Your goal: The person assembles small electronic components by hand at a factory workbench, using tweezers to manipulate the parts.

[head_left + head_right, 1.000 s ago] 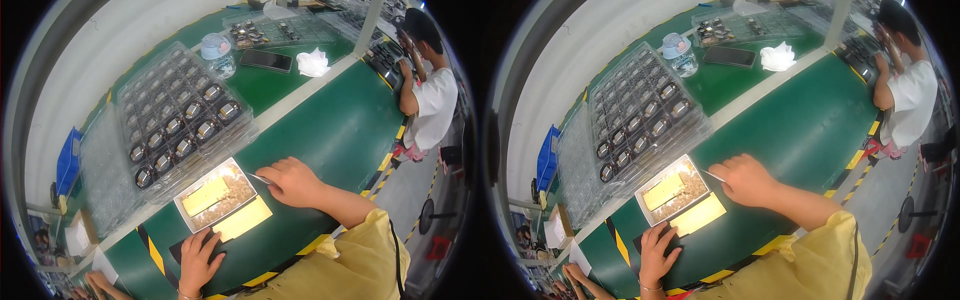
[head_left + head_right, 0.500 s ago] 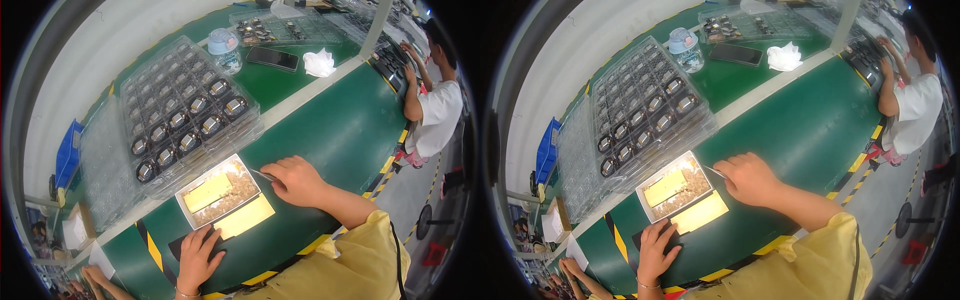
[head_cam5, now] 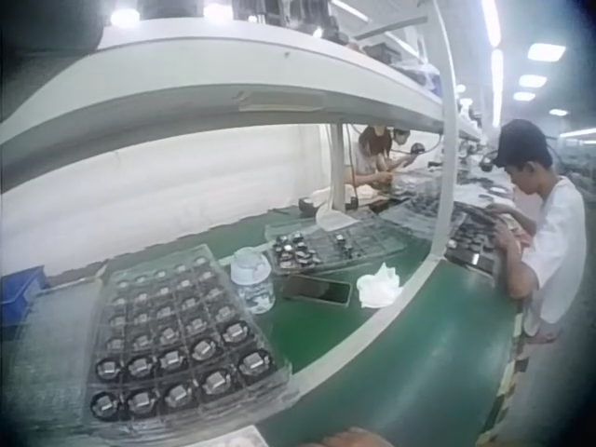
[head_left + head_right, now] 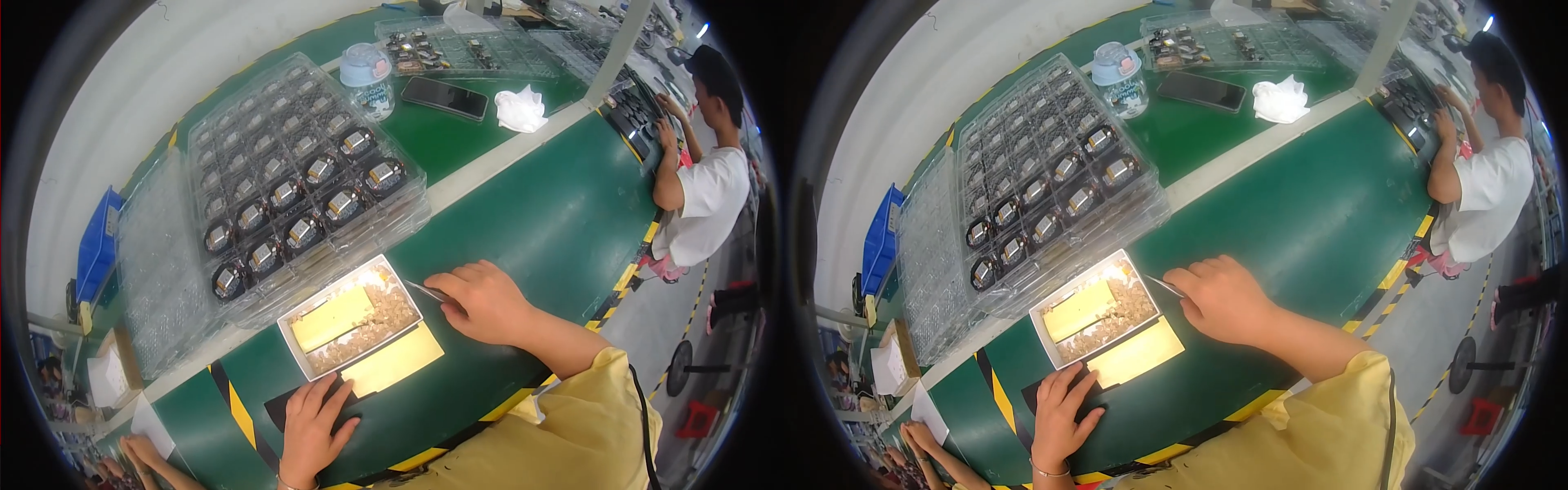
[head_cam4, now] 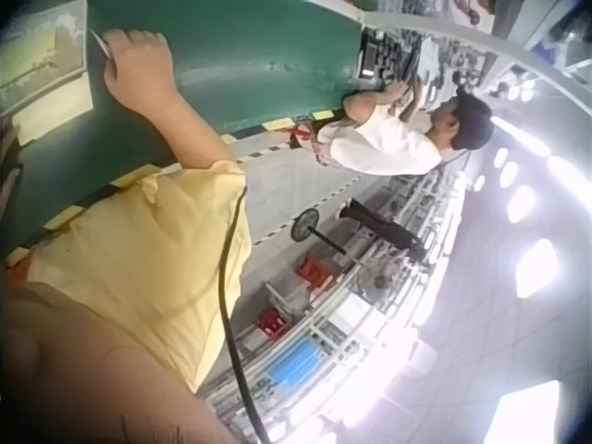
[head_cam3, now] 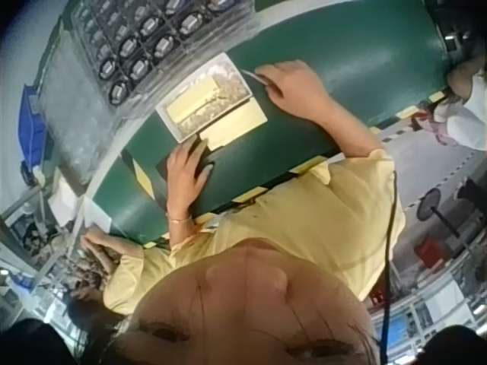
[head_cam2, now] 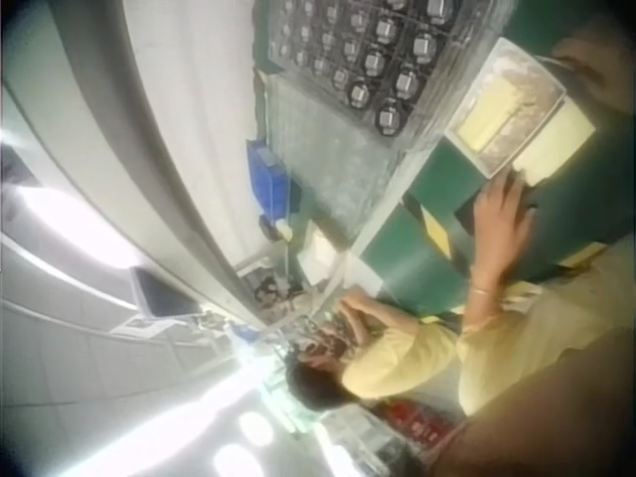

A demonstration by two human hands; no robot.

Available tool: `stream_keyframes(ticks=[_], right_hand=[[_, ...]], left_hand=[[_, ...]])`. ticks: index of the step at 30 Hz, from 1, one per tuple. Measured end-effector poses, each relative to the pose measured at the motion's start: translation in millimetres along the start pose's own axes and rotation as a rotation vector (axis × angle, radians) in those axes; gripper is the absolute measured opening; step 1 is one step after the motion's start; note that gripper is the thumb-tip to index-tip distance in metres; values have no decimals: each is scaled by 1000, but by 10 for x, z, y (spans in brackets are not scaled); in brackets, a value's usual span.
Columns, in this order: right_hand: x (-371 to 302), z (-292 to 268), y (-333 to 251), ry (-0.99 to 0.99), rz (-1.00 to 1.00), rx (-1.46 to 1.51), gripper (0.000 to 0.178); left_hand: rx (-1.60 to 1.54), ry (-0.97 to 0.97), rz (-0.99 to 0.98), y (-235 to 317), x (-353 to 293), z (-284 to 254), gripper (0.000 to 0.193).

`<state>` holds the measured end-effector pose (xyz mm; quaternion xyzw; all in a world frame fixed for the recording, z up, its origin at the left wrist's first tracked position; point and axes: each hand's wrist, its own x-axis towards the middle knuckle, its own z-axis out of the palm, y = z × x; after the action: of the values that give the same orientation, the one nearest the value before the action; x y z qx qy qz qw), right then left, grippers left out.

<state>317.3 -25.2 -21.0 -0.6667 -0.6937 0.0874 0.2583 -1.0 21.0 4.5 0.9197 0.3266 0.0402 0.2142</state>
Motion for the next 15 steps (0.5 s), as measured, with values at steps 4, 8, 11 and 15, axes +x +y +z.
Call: stream_keyframes(ticks=[4, 8, 11, 15], right_hand=[[1, -25, -16, -35, -9, 2, 34], [-4, -33, -20, -26, -14, -42, 33], [-11, -28, 14, -21, -12, -60, 33], [-13, 16, 62, -49, -27, -43, 31]], left_hand=[[-4, -12, 4, -8, -12, -2, 53], [33, -24, 1, 97, 23, -59, 55], [6, -25, 20, 57, 18, -27, 59], [-44, -53, 11, 49, 20, -48, 60]])
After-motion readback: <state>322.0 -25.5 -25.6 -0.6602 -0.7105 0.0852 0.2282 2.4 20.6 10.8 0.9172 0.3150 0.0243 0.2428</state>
